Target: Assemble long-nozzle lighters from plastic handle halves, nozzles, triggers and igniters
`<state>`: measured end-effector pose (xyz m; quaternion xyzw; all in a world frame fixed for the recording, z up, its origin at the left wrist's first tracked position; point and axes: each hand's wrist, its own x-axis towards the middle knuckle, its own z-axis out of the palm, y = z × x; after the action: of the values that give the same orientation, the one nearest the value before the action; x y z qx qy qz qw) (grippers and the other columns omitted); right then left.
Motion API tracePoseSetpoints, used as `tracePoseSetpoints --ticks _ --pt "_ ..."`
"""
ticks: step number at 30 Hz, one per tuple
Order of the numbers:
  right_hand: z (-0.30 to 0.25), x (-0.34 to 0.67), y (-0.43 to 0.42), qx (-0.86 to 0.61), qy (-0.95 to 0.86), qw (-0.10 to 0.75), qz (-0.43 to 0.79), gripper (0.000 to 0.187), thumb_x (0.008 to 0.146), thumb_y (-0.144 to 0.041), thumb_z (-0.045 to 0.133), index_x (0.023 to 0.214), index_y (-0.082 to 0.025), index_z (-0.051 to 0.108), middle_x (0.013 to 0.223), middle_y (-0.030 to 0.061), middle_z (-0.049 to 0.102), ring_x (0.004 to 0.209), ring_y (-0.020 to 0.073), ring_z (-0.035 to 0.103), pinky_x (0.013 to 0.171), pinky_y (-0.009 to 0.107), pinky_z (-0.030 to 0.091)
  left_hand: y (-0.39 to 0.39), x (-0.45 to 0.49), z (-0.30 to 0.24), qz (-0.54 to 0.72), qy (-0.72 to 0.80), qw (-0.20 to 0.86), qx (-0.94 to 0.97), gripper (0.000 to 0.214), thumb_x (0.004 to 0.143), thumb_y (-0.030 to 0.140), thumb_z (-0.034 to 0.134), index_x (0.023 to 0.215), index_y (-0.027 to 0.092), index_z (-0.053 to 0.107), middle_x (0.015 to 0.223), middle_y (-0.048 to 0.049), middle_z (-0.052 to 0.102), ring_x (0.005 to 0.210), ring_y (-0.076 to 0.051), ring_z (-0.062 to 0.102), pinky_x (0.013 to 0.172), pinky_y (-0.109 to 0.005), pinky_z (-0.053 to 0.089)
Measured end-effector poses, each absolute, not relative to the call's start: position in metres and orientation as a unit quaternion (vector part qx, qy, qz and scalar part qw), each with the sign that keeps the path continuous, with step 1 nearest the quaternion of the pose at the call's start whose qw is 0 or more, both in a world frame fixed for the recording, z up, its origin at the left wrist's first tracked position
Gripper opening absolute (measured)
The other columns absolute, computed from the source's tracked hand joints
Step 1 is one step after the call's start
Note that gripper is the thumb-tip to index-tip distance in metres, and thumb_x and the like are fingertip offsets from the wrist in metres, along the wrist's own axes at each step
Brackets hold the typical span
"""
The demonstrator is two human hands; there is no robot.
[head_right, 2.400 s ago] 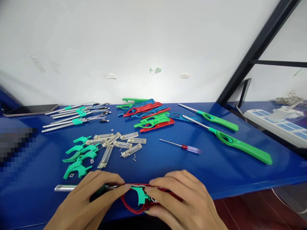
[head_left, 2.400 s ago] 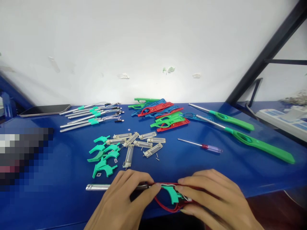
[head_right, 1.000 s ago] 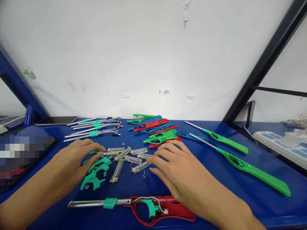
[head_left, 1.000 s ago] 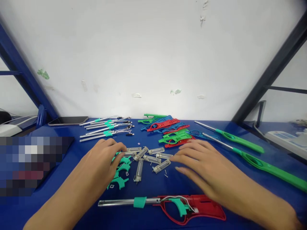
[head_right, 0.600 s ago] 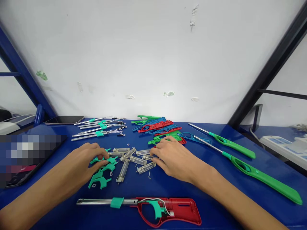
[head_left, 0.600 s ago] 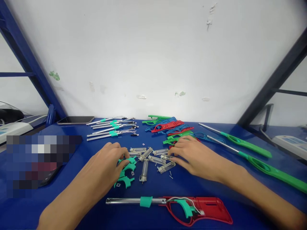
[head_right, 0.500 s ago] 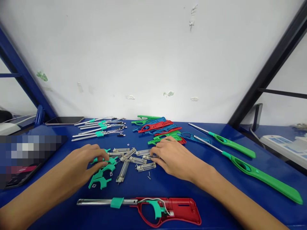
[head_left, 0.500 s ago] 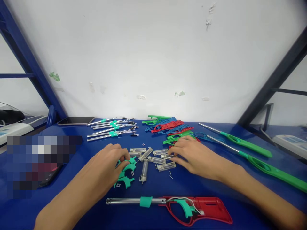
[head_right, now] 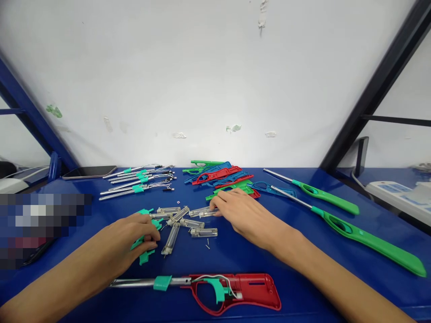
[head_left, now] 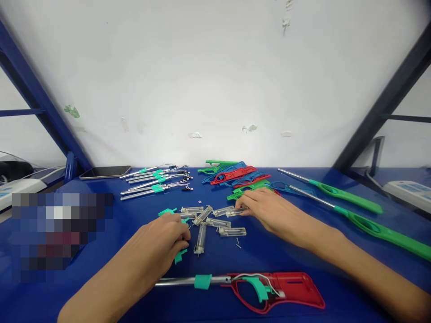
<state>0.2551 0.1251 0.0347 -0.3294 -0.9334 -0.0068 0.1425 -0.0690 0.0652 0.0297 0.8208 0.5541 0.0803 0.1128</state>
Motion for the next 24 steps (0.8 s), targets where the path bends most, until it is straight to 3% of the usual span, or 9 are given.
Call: tracePoseSetpoints --ticks 8,14,21,24 --pt "0.034 0.257 0.125 -0.318 -0.933 0.159 0.045 0.035 0.098 -0.002 0.05 0.122 -0.021 0.069 0.119 0.0103 0.074 0.101 0.0233 0.069 0.086 0.036 0.055 0.075 -0.069 0.028 0.057 0.586 0.109 0.801 0.023 0.091 0.011 0.059 0.074 0.024 0.069 0.085 -0.0028 0.067 0.077 -0.022 0.063 0.066 -0.032 0.033" --pt "0.035 0.253 0.123 -0.305 -0.935 0.165 0.074 0.036 0.101 -0.002 0.047 0.122 -0.022 0.068 0.121 0.009 0.073 0.102 0.021 0.071 0.088 0.035 0.06 0.054 -0.065 0.04 0.119 0.543 0.11 0.824 0.021 0.105 0.022 0.048 0.095 0.027 0.066 0.102 -0.0019 0.067 0.092 -0.022 0.064 0.077 -0.033 0.039" --pt "0.038 0.255 0.118 -0.311 -0.931 0.177 0.067 0.042 0.102 -0.002 0.042 0.133 -0.021 0.065 0.124 0.0106 0.075 0.111 0.0244 0.07 0.096 0.042 0.059 0.065 -0.052 0.04 0.207 0.527 0.119 0.816 0.021 0.103 0.028 0.05 0.089 0.026 0.066 0.081 0.0008 0.068 0.071 -0.02 0.057 0.072 -0.032 0.04" --pt "0.046 0.251 0.104 -0.322 -0.928 0.183 0.044 0.052 0.103 -0.003 0.042 0.149 -0.021 0.058 0.129 0.0132 0.072 0.116 0.0278 0.067 0.1 0.049 0.057 0.064 -0.046 0.045 0.257 0.511 0.125 0.811 0.026 0.106 0.036 0.05 0.102 0.028 0.074 0.087 0.0011 0.074 0.065 -0.017 0.056 0.069 -0.03 0.044"
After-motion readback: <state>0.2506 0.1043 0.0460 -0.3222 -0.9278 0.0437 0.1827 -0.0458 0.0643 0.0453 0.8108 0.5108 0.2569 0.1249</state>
